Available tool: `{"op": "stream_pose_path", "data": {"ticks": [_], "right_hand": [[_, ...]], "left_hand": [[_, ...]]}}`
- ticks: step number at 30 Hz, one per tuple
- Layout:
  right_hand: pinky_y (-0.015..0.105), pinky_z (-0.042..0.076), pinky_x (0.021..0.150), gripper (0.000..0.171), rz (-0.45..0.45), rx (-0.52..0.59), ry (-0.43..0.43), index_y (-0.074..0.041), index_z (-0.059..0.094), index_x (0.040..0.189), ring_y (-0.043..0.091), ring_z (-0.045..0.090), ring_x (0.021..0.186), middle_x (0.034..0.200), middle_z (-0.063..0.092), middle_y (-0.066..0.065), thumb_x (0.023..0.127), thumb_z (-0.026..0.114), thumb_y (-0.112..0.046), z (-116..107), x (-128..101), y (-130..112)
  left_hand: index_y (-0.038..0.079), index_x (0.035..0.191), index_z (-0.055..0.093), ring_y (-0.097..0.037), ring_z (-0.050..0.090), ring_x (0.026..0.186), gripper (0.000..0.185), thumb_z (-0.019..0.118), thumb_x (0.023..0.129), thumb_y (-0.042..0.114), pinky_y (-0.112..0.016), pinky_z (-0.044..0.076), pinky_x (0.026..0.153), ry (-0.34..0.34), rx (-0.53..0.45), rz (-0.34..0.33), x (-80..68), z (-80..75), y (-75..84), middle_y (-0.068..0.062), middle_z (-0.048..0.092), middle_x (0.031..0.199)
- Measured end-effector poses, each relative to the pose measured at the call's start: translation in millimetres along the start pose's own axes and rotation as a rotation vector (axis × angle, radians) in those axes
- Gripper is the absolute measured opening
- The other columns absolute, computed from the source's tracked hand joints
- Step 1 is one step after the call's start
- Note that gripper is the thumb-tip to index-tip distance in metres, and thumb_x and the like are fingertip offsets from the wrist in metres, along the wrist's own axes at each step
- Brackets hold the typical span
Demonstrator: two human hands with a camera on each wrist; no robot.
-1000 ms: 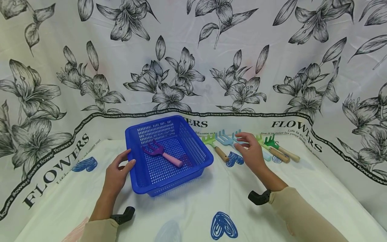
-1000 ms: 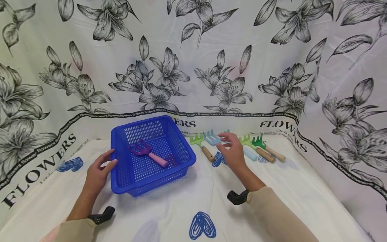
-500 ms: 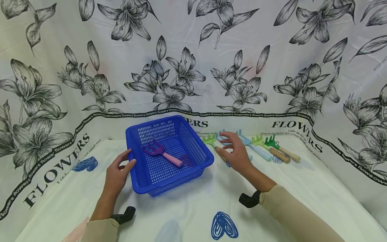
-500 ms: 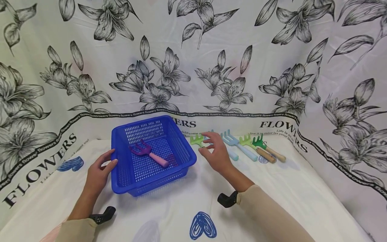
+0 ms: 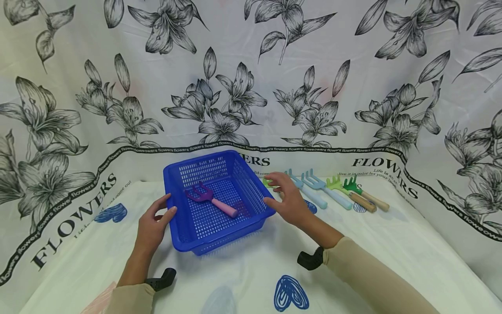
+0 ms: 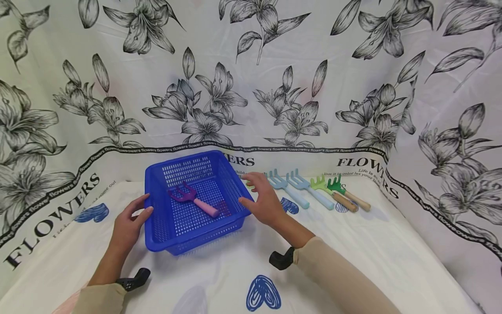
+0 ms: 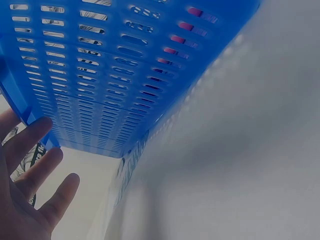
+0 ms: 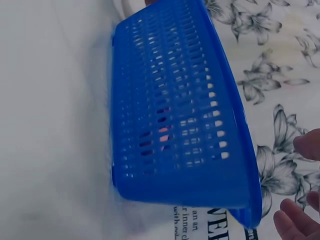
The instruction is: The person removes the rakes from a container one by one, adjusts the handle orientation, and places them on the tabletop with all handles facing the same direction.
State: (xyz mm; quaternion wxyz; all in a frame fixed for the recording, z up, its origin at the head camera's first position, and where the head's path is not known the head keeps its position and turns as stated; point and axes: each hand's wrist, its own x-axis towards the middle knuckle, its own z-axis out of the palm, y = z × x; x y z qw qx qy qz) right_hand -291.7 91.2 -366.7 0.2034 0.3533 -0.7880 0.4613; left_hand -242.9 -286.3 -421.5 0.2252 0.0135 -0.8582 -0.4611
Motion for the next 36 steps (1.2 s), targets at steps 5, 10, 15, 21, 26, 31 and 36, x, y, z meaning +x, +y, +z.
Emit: {"op": "stream_pose_path", "data": {"ticks": [5,10,15,21,26,31,36], "right_hand": [[0.045,0.051,0.092,0.053,0.026,-0.068,-0.037,-0.004,0.053,0.133,0.033,0.055,0.117,0.138,0.045,0.011,0.084,0.075,-0.003,11,3,-6],[0.046,0.054,0.087,0.058,0.152,-0.053,-0.106,-0.010,0.050,0.138,0.037,0.058,0.113,0.147,0.036,0.009,0.085,0.075,-0.008,23,4,-14],[0.045,0.051,0.092,0.066,0.231,-0.180,-0.184,-0.017,0.045,0.143,0.034,0.051,0.123,0.153,0.031,0.007,0.085,0.077,-0.018,34,10,-24],[0.050,0.039,0.104,0.077,0.289,-0.314,-0.271,-0.019,0.038,0.148,0.032,0.032,0.140,0.155,0.027,0.009,0.083,0.079,-0.021,51,20,-34],[0.053,0.038,0.104,0.083,0.351,-0.387,-0.340,-0.020,0.034,0.151,0.035,0.032,0.139,0.156,0.025,0.012,0.082,0.080,-0.024,58,27,-35],[0.055,0.040,0.102,0.081,0.399,-0.396,-0.471,-0.020,0.037,0.149,0.034,0.039,0.135,0.152,0.035,0.013,0.081,0.080,-0.028,62,36,-35],[0.050,0.036,0.107,0.079,0.400,-0.404,-0.620,-0.016,0.041,0.147,0.030,0.037,0.137,0.148,0.041,0.011,0.080,0.081,-0.028,64,45,-32]], "left_hand": [[0.014,0.148,0.042,-0.038,0.049,0.124,0.059,0.054,0.098,0.043,-0.053,0.044,0.095,0.002,0.006,0.003,1.4,1.1,-2.0,-0.019,0.053,0.136],[0.013,0.148,0.042,-0.036,0.049,0.124,0.058,0.053,0.099,0.042,-0.051,0.044,0.094,-0.001,0.012,0.006,1.7,1.4,-2.9,-0.018,0.053,0.136],[0.014,0.148,0.042,-0.035,0.049,0.124,0.058,0.054,0.098,0.043,-0.043,0.045,0.092,0.002,0.021,0.007,1.7,1.6,-3.5,-0.017,0.053,0.136],[0.015,0.147,0.043,-0.032,0.050,0.124,0.058,0.054,0.098,0.043,-0.031,0.044,0.089,0.004,0.031,0.009,2.4,1.5,-3.2,-0.016,0.054,0.135],[0.014,0.147,0.043,-0.031,0.049,0.124,0.057,0.054,0.099,0.041,-0.038,0.045,0.091,0.003,0.022,0.014,3.0,1.0,-1.1,-0.017,0.054,0.135],[0.016,0.147,0.044,-0.031,0.050,0.123,0.055,0.055,0.099,0.040,-0.022,0.043,0.087,0.002,0.011,0.014,2.1,-0.6,1.1,-0.017,0.056,0.133],[0.016,0.147,0.043,-0.032,0.050,0.124,0.056,0.055,0.098,0.041,-0.018,0.041,0.085,-0.003,0.004,0.009,0.5,-0.2,2.2,-0.017,0.055,0.134]]}}
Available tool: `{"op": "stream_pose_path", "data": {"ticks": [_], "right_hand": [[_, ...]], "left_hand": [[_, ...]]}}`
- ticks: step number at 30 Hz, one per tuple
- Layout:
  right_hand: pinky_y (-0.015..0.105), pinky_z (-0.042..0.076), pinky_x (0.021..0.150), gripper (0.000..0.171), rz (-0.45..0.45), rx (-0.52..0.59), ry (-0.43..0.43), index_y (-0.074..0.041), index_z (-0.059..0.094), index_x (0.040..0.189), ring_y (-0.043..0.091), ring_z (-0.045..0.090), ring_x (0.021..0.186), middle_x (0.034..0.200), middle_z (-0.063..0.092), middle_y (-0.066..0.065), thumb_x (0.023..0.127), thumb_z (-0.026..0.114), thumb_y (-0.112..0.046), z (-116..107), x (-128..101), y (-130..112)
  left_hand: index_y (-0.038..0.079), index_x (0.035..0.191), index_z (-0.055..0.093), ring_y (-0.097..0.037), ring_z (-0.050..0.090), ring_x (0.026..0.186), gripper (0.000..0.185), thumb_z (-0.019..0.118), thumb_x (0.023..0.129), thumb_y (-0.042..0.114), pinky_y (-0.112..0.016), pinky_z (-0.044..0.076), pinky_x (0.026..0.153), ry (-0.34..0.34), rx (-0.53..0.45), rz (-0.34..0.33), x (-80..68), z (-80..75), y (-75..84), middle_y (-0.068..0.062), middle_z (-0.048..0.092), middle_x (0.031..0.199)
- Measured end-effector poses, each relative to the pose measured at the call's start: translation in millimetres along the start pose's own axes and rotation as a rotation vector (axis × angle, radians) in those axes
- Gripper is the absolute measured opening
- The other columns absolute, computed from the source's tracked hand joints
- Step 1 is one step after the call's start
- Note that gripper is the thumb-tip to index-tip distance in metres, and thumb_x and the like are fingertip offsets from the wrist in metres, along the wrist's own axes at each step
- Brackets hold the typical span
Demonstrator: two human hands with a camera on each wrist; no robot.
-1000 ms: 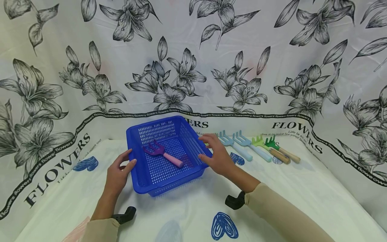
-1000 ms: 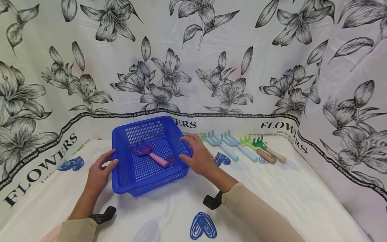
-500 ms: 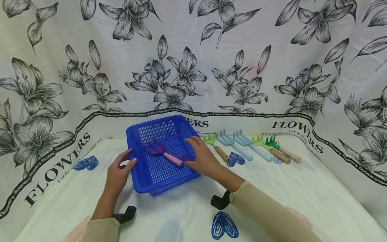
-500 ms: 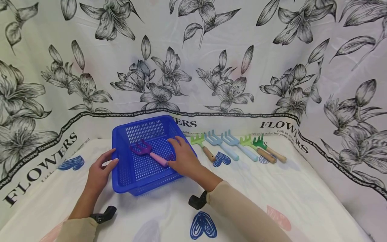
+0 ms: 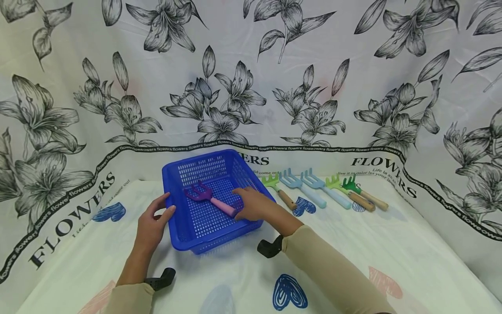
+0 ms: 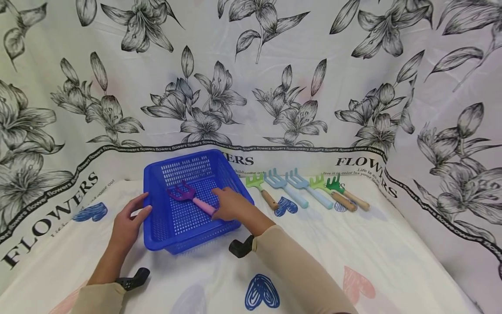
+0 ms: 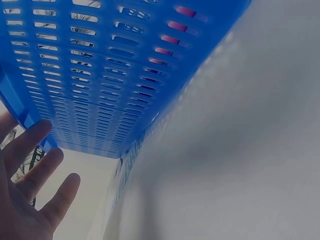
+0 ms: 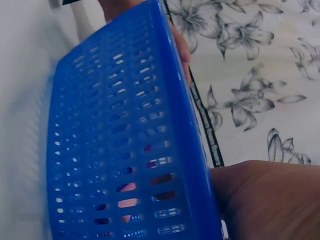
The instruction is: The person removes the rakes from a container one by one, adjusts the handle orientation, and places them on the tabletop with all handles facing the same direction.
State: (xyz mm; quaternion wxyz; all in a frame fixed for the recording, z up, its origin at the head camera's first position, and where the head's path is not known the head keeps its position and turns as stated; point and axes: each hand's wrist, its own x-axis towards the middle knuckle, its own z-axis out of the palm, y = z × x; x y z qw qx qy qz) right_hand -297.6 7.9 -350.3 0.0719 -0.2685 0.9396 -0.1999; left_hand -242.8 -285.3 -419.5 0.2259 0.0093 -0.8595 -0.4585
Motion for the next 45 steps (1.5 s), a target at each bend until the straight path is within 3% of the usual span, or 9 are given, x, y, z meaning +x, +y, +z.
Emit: {"op": "stream_pose_path", "data": {"ticks": [5,11,18,24,31,35,45], "right_hand": [[0.044,0.032,0.111,0.081,-0.083,0.050,-0.111,-0.018,0.041,0.148,0.025,0.034,0.140,0.150,0.042,0.004,0.079,0.083,-0.025,3,13,2],[0.049,0.033,0.109,0.079,-0.073,0.141,-0.242,-0.026,0.041,0.148,0.027,0.038,0.136,0.147,0.045,0.004,0.081,0.081,-0.027,6,26,8],[0.049,0.033,0.109,0.072,-0.097,0.216,-0.357,-0.024,0.041,0.149,0.027,0.039,0.135,0.145,0.046,0.004,0.085,0.076,-0.023,8,32,12],[0.047,0.030,0.111,0.069,-0.094,0.210,-0.406,-0.024,0.042,0.149,0.027,0.034,0.138,0.148,0.043,0.003,0.087,0.073,-0.024,11,36,14],[0.044,0.037,0.107,0.064,-0.125,0.242,-0.438,-0.015,0.046,0.145,0.021,0.049,0.126,0.134,0.057,0.003,0.088,0.073,-0.024,14,40,15],[0.044,0.038,0.105,0.055,-0.136,0.234,-0.455,-0.016,0.051,0.141,0.021,0.050,0.124,0.127,0.061,0.003,0.090,0.070,-0.024,14,40,15],[0.045,0.034,0.109,0.054,-0.145,0.169,-0.471,-0.020,0.051,0.142,0.020,0.045,0.130,0.136,0.056,0.000,0.091,0.066,-0.032,14,39,15]], "left_hand": [[0.016,0.147,0.043,-0.031,0.050,0.123,0.056,0.055,0.099,0.040,-0.019,0.042,0.085,0.001,-0.011,-0.008,-1.1,-0.5,-1.5,-0.017,0.055,0.133],[0.016,0.147,0.043,-0.031,0.049,0.124,0.056,0.055,0.099,0.040,-0.029,0.043,0.089,-0.004,-0.017,-0.016,-0.9,0.9,0.5,-0.017,0.054,0.134],[0.016,0.148,0.043,-0.032,0.049,0.125,0.055,0.054,0.099,0.040,-0.041,0.044,0.092,-0.001,-0.014,-0.011,1.0,0.7,-0.2,-0.017,0.054,0.135],[0.016,0.148,0.042,-0.033,0.048,0.125,0.056,0.054,0.099,0.040,-0.049,0.043,0.096,-0.003,-0.027,-0.018,1.0,0.9,-0.1,-0.017,0.053,0.136],[0.015,0.148,0.042,-0.033,0.047,0.126,0.056,0.054,0.099,0.041,-0.049,0.042,0.096,-0.003,-0.022,-0.011,0.7,1.0,-0.4,-0.018,0.053,0.136],[0.015,0.148,0.042,-0.033,0.047,0.126,0.056,0.054,0.099,0.040,-0.048,0.042,0.095,-0.003,-0.025,-0.015,0.2,1.3,-1.0,-0.018,0.053,0.136],[0.015,0.148,0.042,-0.034,0.047,0.126,0.057,0.054,0.099,0.041,-0.051,0.043,0.097,0.001,-0.027,-0.017,0.7,1.9,-1.6,-0.018,0.052,0.137]]}}
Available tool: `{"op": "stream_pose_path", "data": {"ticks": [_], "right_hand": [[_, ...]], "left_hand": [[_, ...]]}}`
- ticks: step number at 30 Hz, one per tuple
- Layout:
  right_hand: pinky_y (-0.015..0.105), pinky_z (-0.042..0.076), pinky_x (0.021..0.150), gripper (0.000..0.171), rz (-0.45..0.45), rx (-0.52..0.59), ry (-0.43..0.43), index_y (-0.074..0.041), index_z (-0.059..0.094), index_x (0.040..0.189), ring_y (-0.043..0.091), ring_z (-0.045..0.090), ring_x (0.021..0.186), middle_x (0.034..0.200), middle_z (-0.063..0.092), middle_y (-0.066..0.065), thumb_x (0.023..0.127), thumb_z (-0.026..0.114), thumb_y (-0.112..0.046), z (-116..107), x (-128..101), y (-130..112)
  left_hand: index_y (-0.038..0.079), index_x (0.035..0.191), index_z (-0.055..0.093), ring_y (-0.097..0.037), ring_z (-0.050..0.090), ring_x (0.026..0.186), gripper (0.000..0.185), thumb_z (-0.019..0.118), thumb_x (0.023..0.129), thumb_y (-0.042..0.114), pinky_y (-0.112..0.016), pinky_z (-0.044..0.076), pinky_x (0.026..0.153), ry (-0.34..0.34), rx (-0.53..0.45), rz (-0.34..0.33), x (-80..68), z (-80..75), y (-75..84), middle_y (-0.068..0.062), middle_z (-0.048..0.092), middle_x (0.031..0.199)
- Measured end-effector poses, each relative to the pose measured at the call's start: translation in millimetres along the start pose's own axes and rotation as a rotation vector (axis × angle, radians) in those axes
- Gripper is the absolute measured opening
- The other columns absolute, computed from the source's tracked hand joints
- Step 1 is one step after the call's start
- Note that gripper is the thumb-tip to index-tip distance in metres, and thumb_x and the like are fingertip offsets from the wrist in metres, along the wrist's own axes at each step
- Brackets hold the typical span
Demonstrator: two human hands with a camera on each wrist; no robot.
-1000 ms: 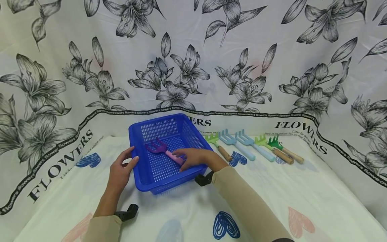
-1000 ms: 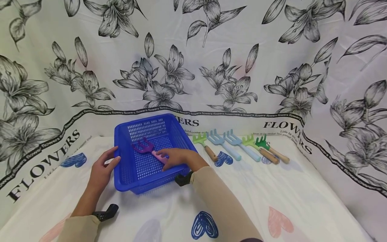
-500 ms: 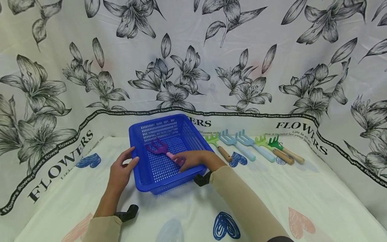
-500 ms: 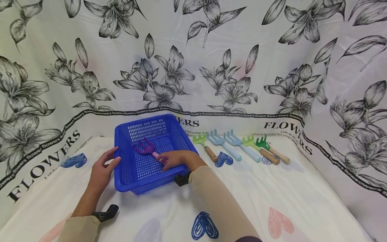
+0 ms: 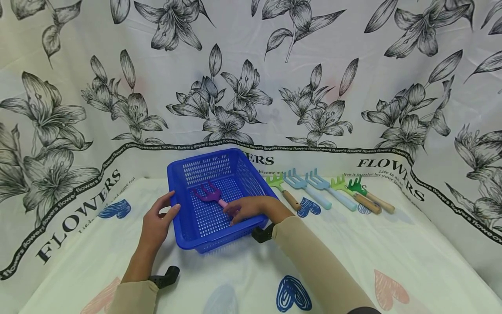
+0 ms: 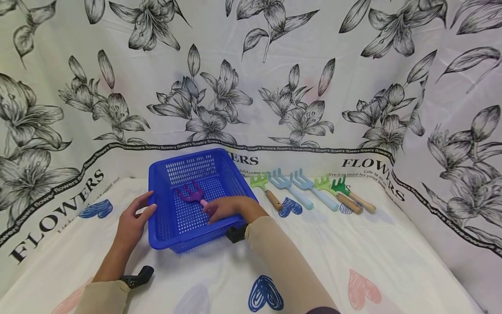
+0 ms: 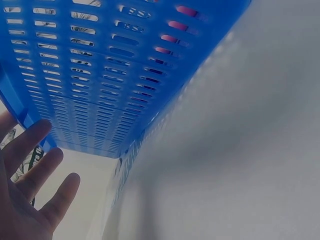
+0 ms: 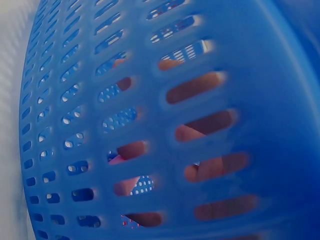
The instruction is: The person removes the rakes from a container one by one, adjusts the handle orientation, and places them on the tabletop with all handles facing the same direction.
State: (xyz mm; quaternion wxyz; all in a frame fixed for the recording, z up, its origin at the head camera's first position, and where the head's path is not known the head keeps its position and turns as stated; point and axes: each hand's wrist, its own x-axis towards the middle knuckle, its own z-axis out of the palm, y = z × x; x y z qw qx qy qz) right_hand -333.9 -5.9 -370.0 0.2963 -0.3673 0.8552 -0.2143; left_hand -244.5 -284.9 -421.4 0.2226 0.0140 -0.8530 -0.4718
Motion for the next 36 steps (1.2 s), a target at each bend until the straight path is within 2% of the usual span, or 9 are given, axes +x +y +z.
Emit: {"op": "stream_pose_path", "data": {"ticks": [7,11,17,23,26,30,33,36], "right_hand": [[0.042,0.035,0.109,0.053,0.006,0.001,-0.004,-0.019,0.053,0.141,0.018,0.045,0.130,0.137,0.055,-0.001,0.091,0.065,-0.035,-0.6,-1.2,-1.1],[0.042,0.038,0.106,0.050,0.012,0.028,0.027,-0.015,0.056,0.137,0.018,0.050,0.125,0.132,0.059,0.001,0.091,0.066,-0.033,-1.0,-1.7,-1.5],[0.041,0.042,0.102,0.046,0.009,0.073,0.126,-0.011,0.059,0.132,0.019,0.056,0.118,0.122,0.065,0.001,0.091,0.068,-0.028,-2.3,-3.4,-3.1],[0.040,0.046,0.098,0.046,-0.073,0.105,0.317,-0.009,0.059,0.132,0.020,0.058,0.112,0.118,0.067,0.006,0.089,0.071,-0.021,-2.6,-3.0,-1.0],[0.037,0.049,0.092,0.043,-0.126,0.111,0.401,-0.008,0.059,0.131,0.020,0.060,0.107,0.118,0.067,0.008,0.089,0.071,-0.012,-3.9,-2.3,0.6],[0.032,0.052,0.086,0.040,-0.116,0.118,0.504,-0.010,0.062,0.128,0.020,0.062,0.106,0.115,0.068,0.006,0.090,0.065,0.000,-6.2,-0.9,2.4],[0.032,0.052,0.084,0.042,-0.079,0.133,0.527,-0.012,0.063,0.128,0.023,0.062,0.108,0.116,0.068,0.007,0.090,0.062,0.006,-6.6,0.2,3.6],[0.034,0.052,0.086,0.043,-0.066,0.119,0.475,-0.010,0.062,0.130,0.025,0.062,0.109,0.119,0.067,0.008,0.089,0.062,0.005,-6.0,0.2,2.9]], "left_hand": [[0.015,0.148,0.042,-0.034,0.047,0.126,0.057,0.054,0.098,0.041,-0.053,0.043,0.098,0.006,0.000,-0.004,-0.1,0.6,-0.7,-0.018,0.052,0.138],[0.015,0.148,0.042,-0.034,0.047,0.126,0.058,0.054,0.098,0.042,-0.053,0.043,0.098,0.009,0.003,-0.001,0.2,1.1,-2.2,-0.017,0.052,0.138],[0.015,0.148,0.042,-0.034,0.048,0.126,0.058,0.054,0.098,0.043,-0.053,0.044,0.097,0.012,0.009,0.012,1.3,2.2,-3.5,-0.017,0.053,0.137],[0.015,0.148,0.042,-0.034,0.047,0.126,0.057,0.054,0.099,0.042,-0.053,0.043,0.097,0.006,0.011,0.010,1.2,1.7,-2.5,-0.017,0.052,0.137],[0.015,0.148,0.042,-0.034,0.047,0.126,0.057,0.054,0.099,0.042,-0.052,0.043,0.097,0.003,0.002,0.006,-0.2,0.6,-0.1,-0.018,0.052,0.137],[0.016,0.148,0.043,-0.033,0.047,0.126,0.056,0.054,0.099,0.041,-0.044,0.044,0.095,0.004,0.008,0.006,-1.3,-0.5,1.9,-0.017,0.053,0.136],[0.016,0.147,0.043,-0.032,0.048,0.125,0.055,0.054,0.099,0.040,-0.038,0.043,0.092,0.004,0.018,0.008,-0.8,-0.9,1.9,-0.017,0.054,0.135],[0.016,0.148,0.043,-0.033,0.048,0.126,0.056,0.054,0.099,0.041,-0.042,0.043,0.094,0.001,0.013,0.006,-0.7,-0.7,1.9,-0.017,0.054,0.135]]}}
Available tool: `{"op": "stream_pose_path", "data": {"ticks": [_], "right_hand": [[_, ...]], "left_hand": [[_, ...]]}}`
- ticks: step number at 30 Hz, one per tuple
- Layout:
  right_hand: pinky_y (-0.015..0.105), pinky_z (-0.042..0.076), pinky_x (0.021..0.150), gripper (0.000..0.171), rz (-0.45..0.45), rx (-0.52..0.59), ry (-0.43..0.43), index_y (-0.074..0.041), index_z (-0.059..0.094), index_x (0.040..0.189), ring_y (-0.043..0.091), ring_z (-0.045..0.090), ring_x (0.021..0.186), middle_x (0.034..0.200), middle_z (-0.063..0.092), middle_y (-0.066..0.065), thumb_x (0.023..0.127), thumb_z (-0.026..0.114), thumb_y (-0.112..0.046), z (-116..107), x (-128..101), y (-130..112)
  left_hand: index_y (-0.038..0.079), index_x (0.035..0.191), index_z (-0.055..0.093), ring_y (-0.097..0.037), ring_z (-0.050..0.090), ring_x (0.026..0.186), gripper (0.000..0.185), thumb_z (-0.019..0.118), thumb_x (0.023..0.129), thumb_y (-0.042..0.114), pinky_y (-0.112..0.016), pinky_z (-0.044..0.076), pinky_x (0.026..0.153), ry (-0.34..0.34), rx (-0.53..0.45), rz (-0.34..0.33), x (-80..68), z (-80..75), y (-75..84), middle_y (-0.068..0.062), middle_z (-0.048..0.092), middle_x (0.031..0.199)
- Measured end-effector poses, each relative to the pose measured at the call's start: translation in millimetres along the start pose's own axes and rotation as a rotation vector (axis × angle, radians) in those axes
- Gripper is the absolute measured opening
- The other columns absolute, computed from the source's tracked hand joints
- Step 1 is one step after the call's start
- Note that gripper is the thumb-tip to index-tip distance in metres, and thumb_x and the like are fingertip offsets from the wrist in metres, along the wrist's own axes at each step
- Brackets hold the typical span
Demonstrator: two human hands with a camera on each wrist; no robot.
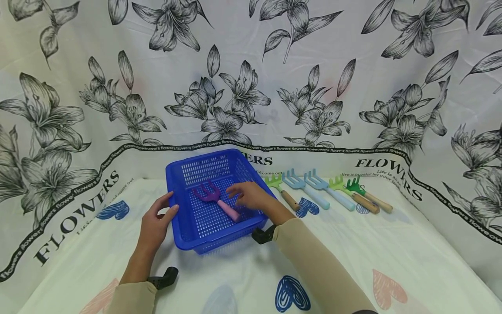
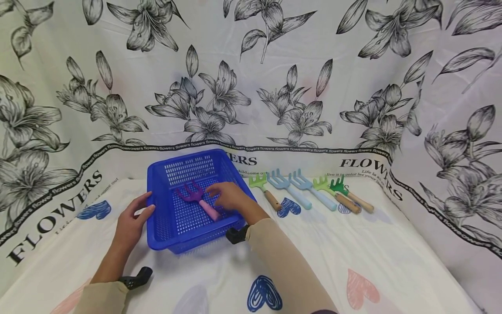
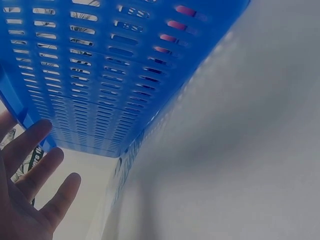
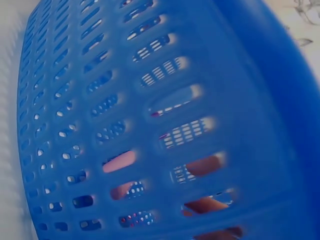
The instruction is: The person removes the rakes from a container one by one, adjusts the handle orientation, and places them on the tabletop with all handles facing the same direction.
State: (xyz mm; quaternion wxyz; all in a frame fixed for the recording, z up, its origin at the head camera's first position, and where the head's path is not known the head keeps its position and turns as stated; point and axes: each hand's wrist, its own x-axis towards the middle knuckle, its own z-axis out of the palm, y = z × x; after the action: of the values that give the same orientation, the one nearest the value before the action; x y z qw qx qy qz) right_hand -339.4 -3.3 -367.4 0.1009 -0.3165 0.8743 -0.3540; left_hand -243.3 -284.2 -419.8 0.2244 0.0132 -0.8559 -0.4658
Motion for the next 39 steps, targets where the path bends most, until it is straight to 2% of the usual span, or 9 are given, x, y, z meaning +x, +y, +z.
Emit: {"op": "stream_pose_path", "data": {"ticks": [5,10,15,19,25,30,35,39], "right_hand": [[0.038,0.044,0.101,0.042,0.009,-0.084,-0.166,-0.011,0.061,0.132,0.021,0.057,0.118,0.120,0.067,0.001,0.091,0.067,-0.006,3.3,-2.1,-2.4],[0.041,0.040,0.104,0.043,0.048,-0.104,-0.302,-0.017,0.060,0.133,0.016,0.055,0.119,0.117,0.067,-0.006,0.091,0.067,-0.012,5.5,-4.7,-2.6],[0.041,0.040,0.104,0.042,0.061,-0.100,-0.401,-0.017,0.059,0.135,0.016,0.055,0.119,0.122,0.065,-0.003,0.093,0.065,-0.014,6.2,-5.1,-2.4],[0.038,0.038,0.106,0.045,0.041,-0.148,-0.433,-0.018,0.057,0.137,0.015,0.054,0.121,0.126,0.064,-0.002,0.093,0.065,-0.014,6.4,-4.7,-2.7],[0.038,0.038,0.106,0.044,0.031,-0.196,-0.440,-0.020,0.058,0.137,0.014,0.053,0.122,0.127,0.063,-0.003,0.094,0.064,-0.016,6.4,-4.8,-4.6],[0.035,0.042,0.103,0.041,0.019,-0.192,-0.408,-0.016,0.061,0.132,0.013,0.056,0.118,0.124,0.064,-0.003,0.092,0.066,-0.017,5.5,-4.9,-6.3],[0.032,0.046,0.095,0.041,0.016,-0.151,-0.296,-0.013,0.064,0.127,0.009,0.059,0.105,0.114,0.068,-0.005,0.087,0.073,-0.014,5.6,-3.1,-5.9],[0.030,0.049,0.088,0.042,-0.017,-0.108,-0.180,-0.010,0.064,0.126,0.009,0.061,0.097,0.112,0.069,0.000,0.085,0.073,-0.006,5.5,-2.1,-4.6]], "left_hand": [[0.015,0.148,0.042,-0.033,0.047,0.126,0.057,0.054,0.099,0.041,-0.051,0.042,0.097,-0.002,-0.015,-0.002,-0.2,0.2,-1.5,-0.017,0.053,0.136],[0.015,0.148,0.042,-0.034,0.046,0.126,0.057,0.054,0.099,0.041,-0.052,0.042,0.098,0.002,-0.012,0.010,1.0,0.2,-3.2,-0.018,0.052,0.137],[0.016,0.148,0.042,-0.032,0.048,0.125,0.056,0.054,0.099,0.041,-0.047,0.044,0.095,-0.001,0.007,0.014,2.9,0.7,-4.9,-0.016,0.054,0.136],[0.017,0.148,0.043,-0.031,0.049,0.125,0.056,0.054,0.099,0.041,-0.044,0.044,0.093,-0.003,0.014,0.012,3.6,1.2,-6.2,-0.015,0.054,0.135],[0.017,0.148,0.042,-0.032,0.048,0.125,0.056,0.054,0.099,0.042,-0.050,0.043,0.095,-0.001,0.007,0.009,4.1,1.5,-8.2,-0.016,0.053,0.136],[0.016,0.148,0.042,-0.032,0.048,0.126,0.056,0.053,0.099,0.042,-0.051,0.043,0.095,0.000,0.008,0.011,3.8,1.4,-7.1,-0.016,0.053,0.137],[0.015,0.148,0.042,-0.033,0.048,0.125,0.057,0.053,0.099,0.041,-0.051,0.044,0.095,0.004,0.012,0.016,3.4,1.1,-6.1,-0.017,0.053,0.136],[0.015,0.148,0.042,-0.034,0.048,0.125,0.057,0.053,0.099,0.042,-0.052,0.044,0.095,0.002,0.009,0.014,2.7,1.0,-6.1,-0.017,0.053,0.137]]}}
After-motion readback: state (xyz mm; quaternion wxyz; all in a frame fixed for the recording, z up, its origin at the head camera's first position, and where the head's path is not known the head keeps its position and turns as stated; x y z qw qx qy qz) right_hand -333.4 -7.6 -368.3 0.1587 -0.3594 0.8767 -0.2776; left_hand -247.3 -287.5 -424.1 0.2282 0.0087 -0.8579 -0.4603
